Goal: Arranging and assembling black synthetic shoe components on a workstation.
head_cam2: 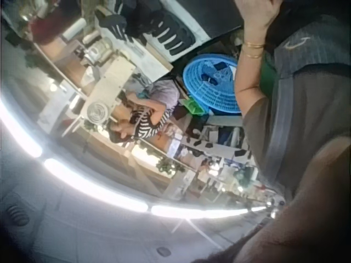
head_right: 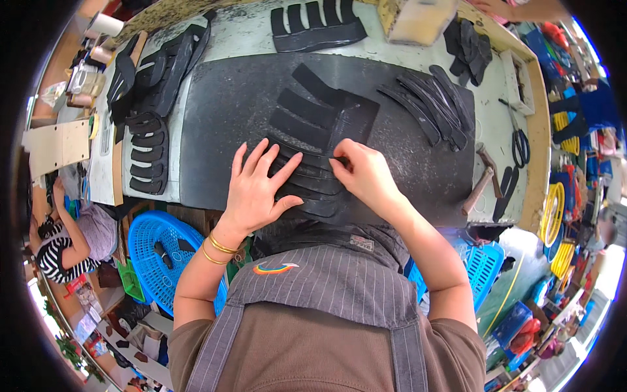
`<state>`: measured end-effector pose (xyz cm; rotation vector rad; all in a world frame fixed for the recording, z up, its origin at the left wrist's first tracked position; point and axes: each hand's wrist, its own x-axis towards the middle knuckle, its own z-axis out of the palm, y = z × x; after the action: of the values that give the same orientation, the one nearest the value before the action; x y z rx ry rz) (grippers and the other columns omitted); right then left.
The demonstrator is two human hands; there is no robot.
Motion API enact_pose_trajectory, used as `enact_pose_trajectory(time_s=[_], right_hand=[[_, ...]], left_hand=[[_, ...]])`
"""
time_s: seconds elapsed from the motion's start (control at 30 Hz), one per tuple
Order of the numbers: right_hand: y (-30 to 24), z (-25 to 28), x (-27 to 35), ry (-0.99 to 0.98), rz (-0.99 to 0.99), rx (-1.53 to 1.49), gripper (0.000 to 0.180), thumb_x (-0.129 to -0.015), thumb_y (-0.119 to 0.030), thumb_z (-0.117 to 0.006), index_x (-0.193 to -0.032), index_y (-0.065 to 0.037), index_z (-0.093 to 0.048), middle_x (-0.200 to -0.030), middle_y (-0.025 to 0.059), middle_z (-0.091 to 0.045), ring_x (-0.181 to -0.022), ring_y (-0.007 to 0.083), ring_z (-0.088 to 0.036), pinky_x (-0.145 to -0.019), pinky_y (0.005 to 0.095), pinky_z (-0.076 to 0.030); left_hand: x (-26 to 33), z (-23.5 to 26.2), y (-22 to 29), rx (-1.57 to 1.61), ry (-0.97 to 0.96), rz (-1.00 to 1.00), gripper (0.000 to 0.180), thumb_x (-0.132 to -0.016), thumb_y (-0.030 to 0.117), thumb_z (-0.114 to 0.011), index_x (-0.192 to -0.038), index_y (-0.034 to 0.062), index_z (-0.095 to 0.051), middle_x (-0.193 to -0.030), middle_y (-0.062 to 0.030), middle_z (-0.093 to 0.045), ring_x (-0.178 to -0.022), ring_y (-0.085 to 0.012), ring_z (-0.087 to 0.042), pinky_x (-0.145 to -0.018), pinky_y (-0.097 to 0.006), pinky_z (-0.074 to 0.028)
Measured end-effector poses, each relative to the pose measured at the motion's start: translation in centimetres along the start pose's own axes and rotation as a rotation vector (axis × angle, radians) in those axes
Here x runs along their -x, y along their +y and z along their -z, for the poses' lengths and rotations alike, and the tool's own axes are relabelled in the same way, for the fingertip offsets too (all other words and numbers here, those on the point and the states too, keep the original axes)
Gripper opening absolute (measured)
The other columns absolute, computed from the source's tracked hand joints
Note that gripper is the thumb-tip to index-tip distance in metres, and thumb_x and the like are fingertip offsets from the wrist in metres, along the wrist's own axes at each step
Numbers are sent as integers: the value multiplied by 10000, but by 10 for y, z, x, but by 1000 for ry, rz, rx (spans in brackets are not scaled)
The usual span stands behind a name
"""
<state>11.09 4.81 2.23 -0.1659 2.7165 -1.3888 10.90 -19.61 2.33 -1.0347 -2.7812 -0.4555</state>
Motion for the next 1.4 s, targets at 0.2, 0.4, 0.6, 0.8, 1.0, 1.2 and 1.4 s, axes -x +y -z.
enact_pose_trajectory(time_s=[0.2, 0.4, 0.6, 0.8, 1.0, 1.2, 1.4], right_hand=[[-5, -6, 1, 93, 215, 449, 159, -822, -154, -680, -825, -78, -540, -776, 126, -565, -684, 339, -625, -576, 456, -505], [55, 70, -27, 464, 184, 838, 139, -823, -97, -666, -914, -22, -592, -921, 149, -582, -905, 346, -574, -780, 433, -495], [61, 76, -29, 541, 178, 658, 208, -875, -29, -593, -1079, 2, -610, -953, 162, -618, -911, 351, -608, -788, 424, -503], [-39, 35, -17, 33, 40, -87, 155, -895, -84, -654, -1021, 5, -648, -880, 169, -674, -799, 293, -683, -700, 352, -524], [-12, -17, -59, -156, 6, -104, 170, -859, -141, -697, -944, 6, -693, -795, 163, -708, -713, 263, -703, -666, 331, -534], [-14, -10, -67, -288, -211, -161, 175, -850, -139, -691, -920, 21, -703, -740, 107, -709, -614, 135, -656, -570, 296, -519], [-11, -9, -66, -292, -184, -179, 142, -890, -128, -681, -910, 13, -693, -713, 26, -662, -578, 52, -571, -480, 227, -467]], left_hand=[[-1, -17, 10, 316, -8, 17, 759, -758, 597, -686, -1359, 145, -579, -1233, -237, -522, -1227, -422, -459, -1091, -580, -335], [-9, -12, 26, 64, 3, -98, 731, -782, 654, -620, -1374, 229, -572, -1109, -229, -508, -1124, -437, -452, -1058, -617, -335], [-6, -15, 31, 68, -22, -60, 718, -798, 697, -564, -1353, 241, -591, -1126, -210, -484, -1137, -411, -441, -1072, -624, -297], [-9, -2, 8, 100, 63, -2, 874, -827, 622, -595, -1375, -45, -457, -1348, -208, -448, -1299, -379, -403, -1134, -548, -245], [-8, -12, -10, 150, 53, 12, 815, -819, 542, -666, -1286, -107, -511, -1307, -236, -493, -1276, -402, -455, -1123, -527, -309], [-6, -16, -15, 219, 118, 16, 757, -827, 492, -690, -1231, -131, -544, -1257, -244, -533, -1276, -410, -468, -1119, -513, -332], [-10, -14, -15, 211, 71, 9, 748, -832, 491, -684, -1237, -121, -536, -1242, -224, -515, -1313, -415, -420, -1129, -549, -295]])
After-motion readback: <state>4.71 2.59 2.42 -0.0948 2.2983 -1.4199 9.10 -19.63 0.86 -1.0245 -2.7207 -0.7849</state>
